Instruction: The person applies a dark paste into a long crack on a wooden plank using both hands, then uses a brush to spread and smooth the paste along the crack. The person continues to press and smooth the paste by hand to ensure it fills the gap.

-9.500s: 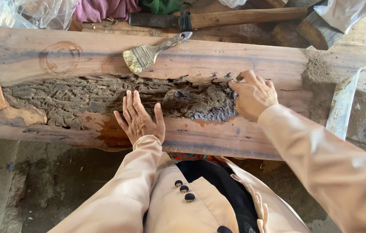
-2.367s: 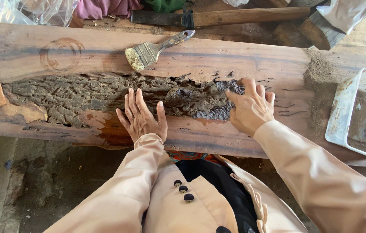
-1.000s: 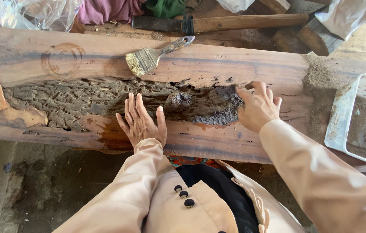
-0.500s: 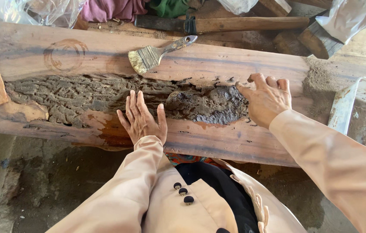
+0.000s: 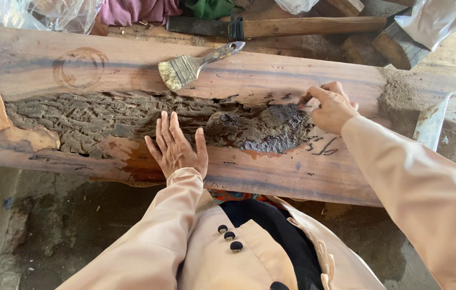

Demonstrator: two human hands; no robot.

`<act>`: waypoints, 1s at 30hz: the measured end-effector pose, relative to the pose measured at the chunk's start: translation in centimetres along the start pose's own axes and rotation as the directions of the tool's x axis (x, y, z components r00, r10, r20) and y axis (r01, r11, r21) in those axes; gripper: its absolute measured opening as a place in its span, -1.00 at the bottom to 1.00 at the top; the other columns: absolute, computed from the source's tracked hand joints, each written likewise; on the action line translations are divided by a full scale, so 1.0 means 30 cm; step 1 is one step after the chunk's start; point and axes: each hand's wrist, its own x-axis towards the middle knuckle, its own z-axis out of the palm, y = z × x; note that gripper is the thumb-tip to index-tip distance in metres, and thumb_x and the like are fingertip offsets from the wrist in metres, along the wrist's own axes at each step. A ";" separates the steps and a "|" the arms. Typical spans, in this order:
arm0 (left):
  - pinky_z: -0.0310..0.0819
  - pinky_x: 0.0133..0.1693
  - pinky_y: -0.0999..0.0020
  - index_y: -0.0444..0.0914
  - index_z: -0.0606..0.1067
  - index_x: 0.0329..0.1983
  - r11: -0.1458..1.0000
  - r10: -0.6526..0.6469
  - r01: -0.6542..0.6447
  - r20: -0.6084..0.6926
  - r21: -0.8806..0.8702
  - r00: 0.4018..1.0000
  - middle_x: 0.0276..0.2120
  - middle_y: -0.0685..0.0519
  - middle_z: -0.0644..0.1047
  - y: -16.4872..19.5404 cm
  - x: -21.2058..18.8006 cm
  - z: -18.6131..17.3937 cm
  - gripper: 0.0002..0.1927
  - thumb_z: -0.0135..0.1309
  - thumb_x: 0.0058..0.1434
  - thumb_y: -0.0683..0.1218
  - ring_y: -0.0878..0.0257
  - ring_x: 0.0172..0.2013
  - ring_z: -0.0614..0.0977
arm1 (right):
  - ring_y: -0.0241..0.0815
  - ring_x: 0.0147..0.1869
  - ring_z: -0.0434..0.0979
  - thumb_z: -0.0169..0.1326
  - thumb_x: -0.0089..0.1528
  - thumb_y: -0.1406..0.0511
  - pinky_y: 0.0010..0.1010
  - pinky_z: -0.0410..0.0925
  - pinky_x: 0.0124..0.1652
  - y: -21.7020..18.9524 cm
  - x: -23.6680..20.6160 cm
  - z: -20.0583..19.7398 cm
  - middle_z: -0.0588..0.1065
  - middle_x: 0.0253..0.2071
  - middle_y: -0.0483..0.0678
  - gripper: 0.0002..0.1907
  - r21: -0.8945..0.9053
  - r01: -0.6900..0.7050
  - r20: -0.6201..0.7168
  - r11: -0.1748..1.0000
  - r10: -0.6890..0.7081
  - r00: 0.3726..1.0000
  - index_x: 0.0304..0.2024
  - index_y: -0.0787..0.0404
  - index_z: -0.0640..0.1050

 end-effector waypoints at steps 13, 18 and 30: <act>-0.35 0.42 -0.22 -0.26 0.15 0.48 0.999 0.031 -0.032 -0.065 -0.009 0.997 0.47 -0.11 0.17 0.006 -0.008 -0.005 -0.27 -0.08 0.39 0.22 -0.01 0.47 0.11 | 0.03 0.29 0.29 -0.04 -0.02 0.58 0.00 0.07 0.28 0.004 -0.173 0.122 0.16 0.39 0.11 -0.14 -0.487 0.220 -0.130 0.845 -0.319 0.939 0.37 0.07 0.38; -0.33 0.42 -0.23 -0.25 0.15 0.47 0.999 0.032 -0.033 -0.070 -0.016 0.997 0.47 -0.10 0.17 0.009 -0.007 -0.005 -0.28 -0.08 0.40 0.22 -0.01 0.48 0.11 | 0.07 0.37 0.20 -0.01 0.10 0.46 0.07 0.01 0.29 0.022 -0.173 0.099 0.10 0.41 0.09 -0.27 -0.274 0.157 -0.129 0.949 -0.198 0.972 0.33 -0.11 0.39; -0.37 0.42 -0.21 -0.24 0.15 0.48 1.000 0.018 -0.019 -0.037 -0.022 0.999 0.48 -0.09 0.15 0.000 0.000 0.000 -0.28 -0.11 0.39 0.23 0.02 0.48 0.09 | -0.05 0.30 0.31 0.00 0.14 0.51 -0.04 0.05 0.32 -0.049 -0.159 0.084 0.21 0.37 -0.01 -0.29 -0.526 0.162 -0.067 0.835 -0.231 0.971 0.32 -0.11 0.44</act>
